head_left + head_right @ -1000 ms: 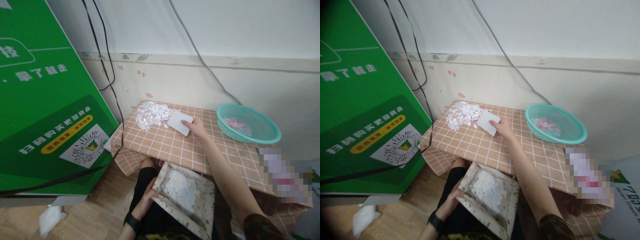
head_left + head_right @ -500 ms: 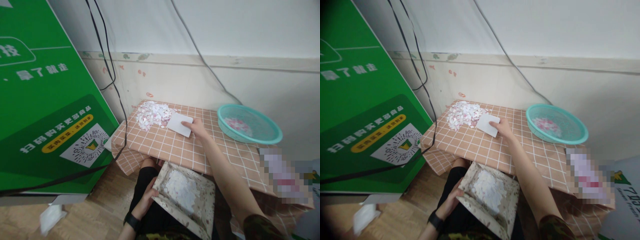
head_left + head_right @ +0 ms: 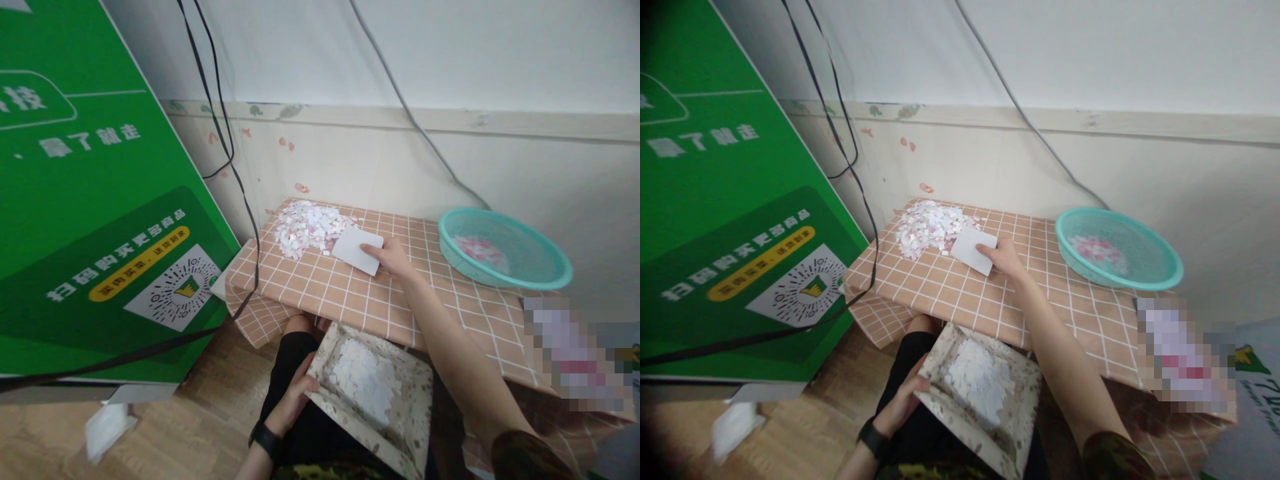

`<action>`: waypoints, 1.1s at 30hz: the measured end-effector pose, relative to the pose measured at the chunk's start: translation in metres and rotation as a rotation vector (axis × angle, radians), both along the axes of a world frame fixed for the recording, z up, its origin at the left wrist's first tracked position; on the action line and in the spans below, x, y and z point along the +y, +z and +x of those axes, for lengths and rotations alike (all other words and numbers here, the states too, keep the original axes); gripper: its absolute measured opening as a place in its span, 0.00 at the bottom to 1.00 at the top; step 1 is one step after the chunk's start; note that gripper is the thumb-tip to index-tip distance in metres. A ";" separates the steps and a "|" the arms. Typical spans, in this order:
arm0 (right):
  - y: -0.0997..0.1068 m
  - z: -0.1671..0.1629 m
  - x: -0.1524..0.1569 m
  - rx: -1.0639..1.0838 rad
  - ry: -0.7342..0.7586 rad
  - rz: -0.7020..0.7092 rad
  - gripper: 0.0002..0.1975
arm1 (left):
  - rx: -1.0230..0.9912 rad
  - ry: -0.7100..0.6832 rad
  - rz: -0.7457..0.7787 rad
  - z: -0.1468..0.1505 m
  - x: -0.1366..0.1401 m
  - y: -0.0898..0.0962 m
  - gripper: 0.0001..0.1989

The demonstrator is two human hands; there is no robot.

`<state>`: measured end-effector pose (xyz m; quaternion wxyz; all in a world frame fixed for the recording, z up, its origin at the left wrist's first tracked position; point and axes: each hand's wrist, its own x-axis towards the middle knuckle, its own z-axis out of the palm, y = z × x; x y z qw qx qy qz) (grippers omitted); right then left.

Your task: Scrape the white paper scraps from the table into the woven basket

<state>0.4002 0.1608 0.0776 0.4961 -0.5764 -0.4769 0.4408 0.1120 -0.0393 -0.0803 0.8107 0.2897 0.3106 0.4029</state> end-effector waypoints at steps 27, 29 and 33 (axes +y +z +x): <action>0.006 -0.025 -0.013 0.095 0.175 -0.023 0.17 | -0.019 -0.020 0.003 0.001 0.000 0.002 0.31; 0.004 -0.025 -0.013 0.036 0.215 -0.028 0.17 | -0.015 -0.014 -0.004 0.001 0.000 0.002 0.32; 0.002 -0.025 -0.013 -0.003 0.218 -0.012 0.18 | -0.014 0.005 -0.013 0.001 0.000 0.001 0.31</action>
